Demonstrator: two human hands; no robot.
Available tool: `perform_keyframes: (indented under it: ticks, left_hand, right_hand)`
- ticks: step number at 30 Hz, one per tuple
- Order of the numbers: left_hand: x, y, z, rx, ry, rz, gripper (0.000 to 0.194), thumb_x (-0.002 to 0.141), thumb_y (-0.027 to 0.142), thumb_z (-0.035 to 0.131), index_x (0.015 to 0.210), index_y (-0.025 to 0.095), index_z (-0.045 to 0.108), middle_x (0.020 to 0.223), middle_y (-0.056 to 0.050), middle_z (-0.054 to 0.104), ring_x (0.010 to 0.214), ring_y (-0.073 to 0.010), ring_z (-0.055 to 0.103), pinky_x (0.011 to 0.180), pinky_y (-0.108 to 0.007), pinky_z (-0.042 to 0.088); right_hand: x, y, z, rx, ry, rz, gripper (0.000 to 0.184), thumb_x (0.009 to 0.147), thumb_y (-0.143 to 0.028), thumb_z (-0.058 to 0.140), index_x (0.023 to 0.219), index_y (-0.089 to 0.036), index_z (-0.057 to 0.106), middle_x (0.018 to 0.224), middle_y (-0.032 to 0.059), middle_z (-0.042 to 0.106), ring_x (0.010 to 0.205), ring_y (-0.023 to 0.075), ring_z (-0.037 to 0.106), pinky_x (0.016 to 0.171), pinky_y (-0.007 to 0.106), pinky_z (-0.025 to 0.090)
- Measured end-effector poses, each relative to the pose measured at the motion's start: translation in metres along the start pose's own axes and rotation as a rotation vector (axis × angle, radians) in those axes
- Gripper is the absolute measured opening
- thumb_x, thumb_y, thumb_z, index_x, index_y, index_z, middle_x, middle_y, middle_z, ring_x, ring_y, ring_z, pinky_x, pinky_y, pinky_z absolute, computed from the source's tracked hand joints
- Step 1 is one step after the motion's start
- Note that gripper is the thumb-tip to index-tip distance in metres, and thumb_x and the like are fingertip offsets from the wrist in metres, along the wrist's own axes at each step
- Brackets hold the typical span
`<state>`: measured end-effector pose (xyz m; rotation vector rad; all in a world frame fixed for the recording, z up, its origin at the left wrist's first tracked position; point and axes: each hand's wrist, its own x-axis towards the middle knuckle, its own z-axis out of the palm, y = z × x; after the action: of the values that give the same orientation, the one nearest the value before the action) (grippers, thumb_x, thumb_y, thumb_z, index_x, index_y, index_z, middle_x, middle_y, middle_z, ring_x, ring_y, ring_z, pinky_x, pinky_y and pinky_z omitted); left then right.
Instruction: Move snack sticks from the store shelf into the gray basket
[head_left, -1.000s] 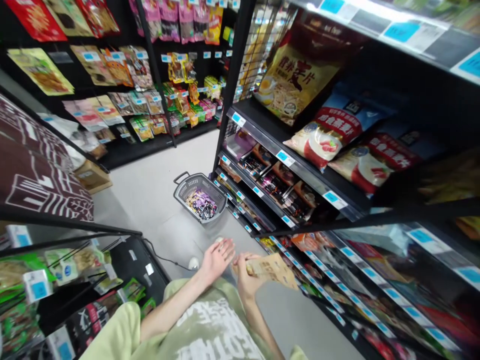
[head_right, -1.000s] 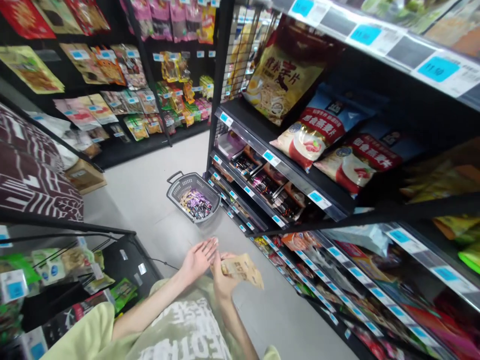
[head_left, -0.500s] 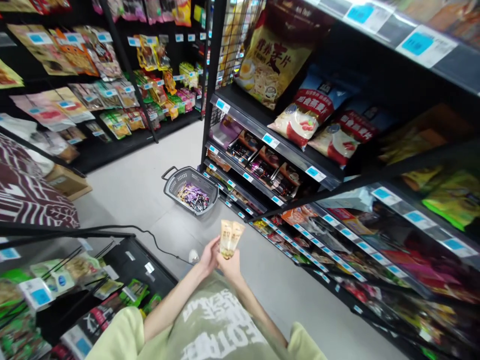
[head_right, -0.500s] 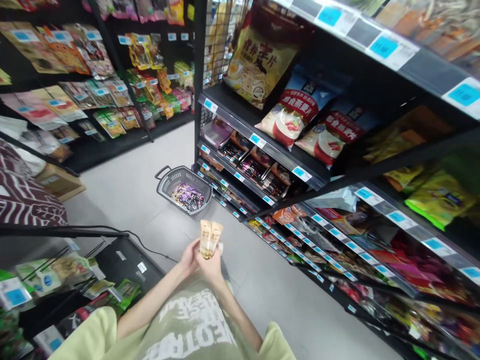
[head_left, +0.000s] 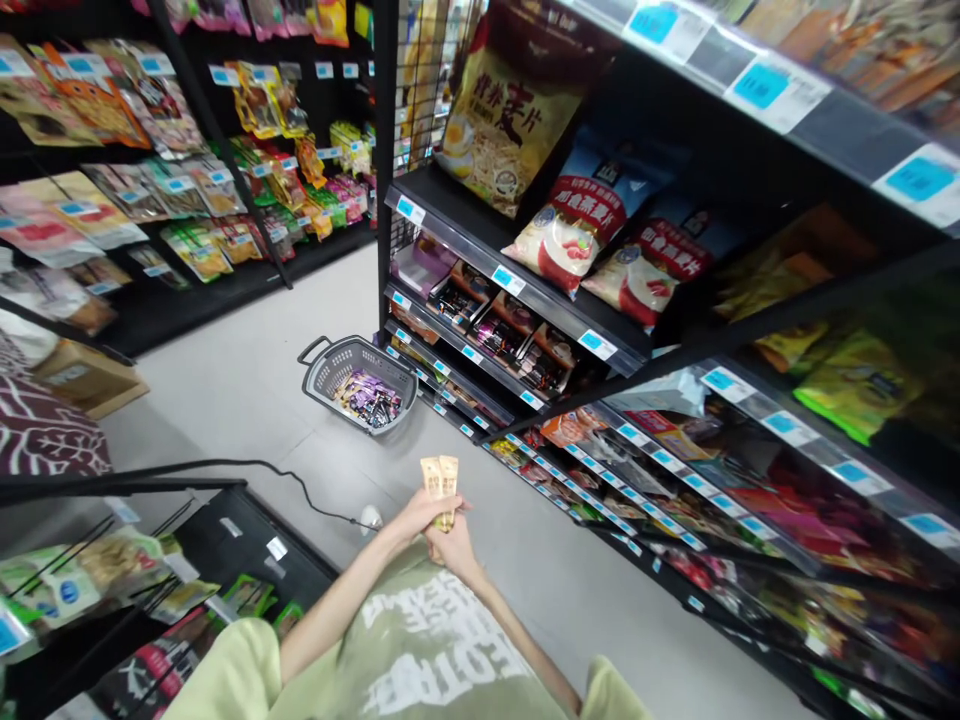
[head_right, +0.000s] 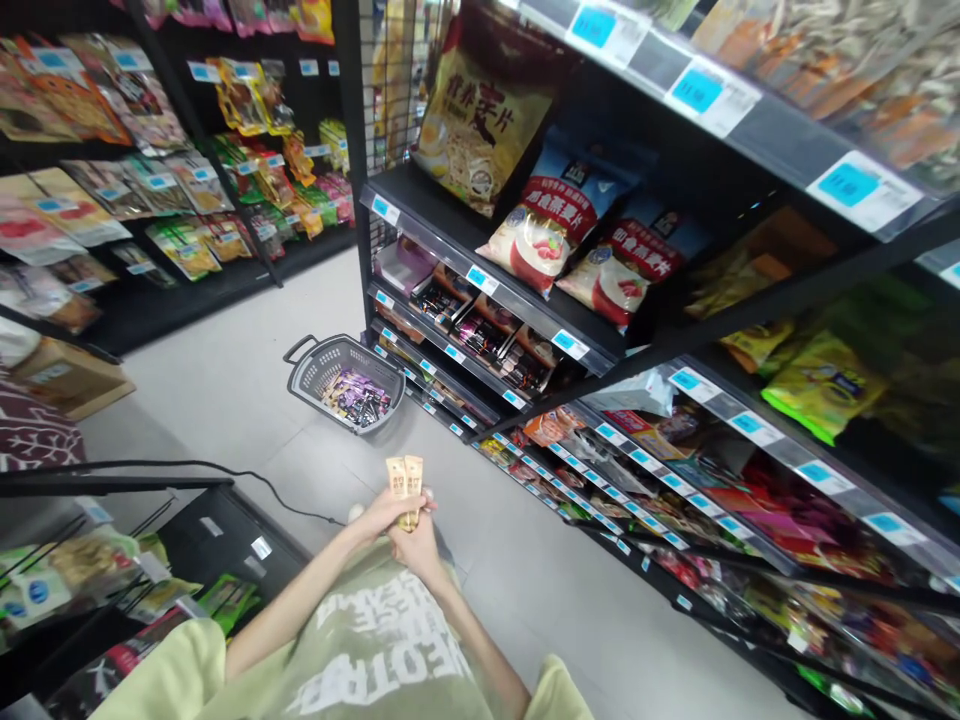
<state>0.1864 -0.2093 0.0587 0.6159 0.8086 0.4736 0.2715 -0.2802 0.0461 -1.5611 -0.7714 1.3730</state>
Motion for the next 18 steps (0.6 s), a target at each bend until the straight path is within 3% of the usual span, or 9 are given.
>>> perform_keyframes:
  ticks: [4, 9, 15, 18]
  left_hand:
    - [0.010, 0.000, 0.006, -0.101, 0.071, -0.005, 0.032, 0.074, 0.036, 0.083, 0.091, 0.010, 0.074, 0.097, -0.019, 0.078, 0.093, -0.0273, 0.074, 0.078, -0.030, 0.056]
    - [0.027, -0.004, 0.016, -0.168, 0.136, -0.046, 0.037, 0.077, 0.033, 0.081, 0.104, 0.010, 0.070, 0.101, -0.018, 0.077, 0.083, -0.0233, 0.075, 0.069, -0.027, 0.057]
    - [0.052, -0.007, 0.043, -0.153, 0.224, -0.004, 0.043, 0.079, 0.036, 0.078, 0.112, 0.010, 0.068, 0.111, -0.017, 0.076, 0.092, -0.0254, 0.074, 0.071, -0.027, 0.058]
    - [0.067, -0.012, 0.063, -0.179, 0.260, 0.016, 0.044, 0.076, 0.036, 0.081, 0.110, 0.010, 0.070, 0.109, -0.018, 0.076, 0.095, -0.0276, 0.074, 0.076, -0.029, 0.059]
  right_hand:
    - [0.012, -0.009, -0.023, 0.089, -0.167, 0.068, 0.024, 0.071, -0.040, 0.078, 0.071, -0.021, 0.062, 0.054, -0.0035, 0.059, 0.044, 0.0140, 0.053, 0.047, 0.026, 0.045]
    - [0.026, -0.016, -0.055, 0.281, -0.278, 0.145, 0.053, 0.079, -0.071, 0.064, 0.084, -0.019, 0.067, 0.066, 0.0020, 0.067, 0.050, 0.0171, 0.062, 0.052, 0.029, 0.050]
    - [0.042, -0.024, -0.088, 0.218, -0.188, 0.094, 0.057, 0.070, -0.072, 0.073, 0.084, -0.018, 0.065, 0.066, -0.0003, 0.065, 0.049, 0.0145, 0.058, 0.050, 0.026, 0.048]
    - [0.048, -0.023, -0.106, 0.204, -0.161, 0.077, 0.058, 0.069, -0.073, 0.074, 0.088, -0.018, 0.067, 0.071, 0.0019, 0.067, 0.058, 0.0174, 0.062, 0.055, 0.028, 0.050]
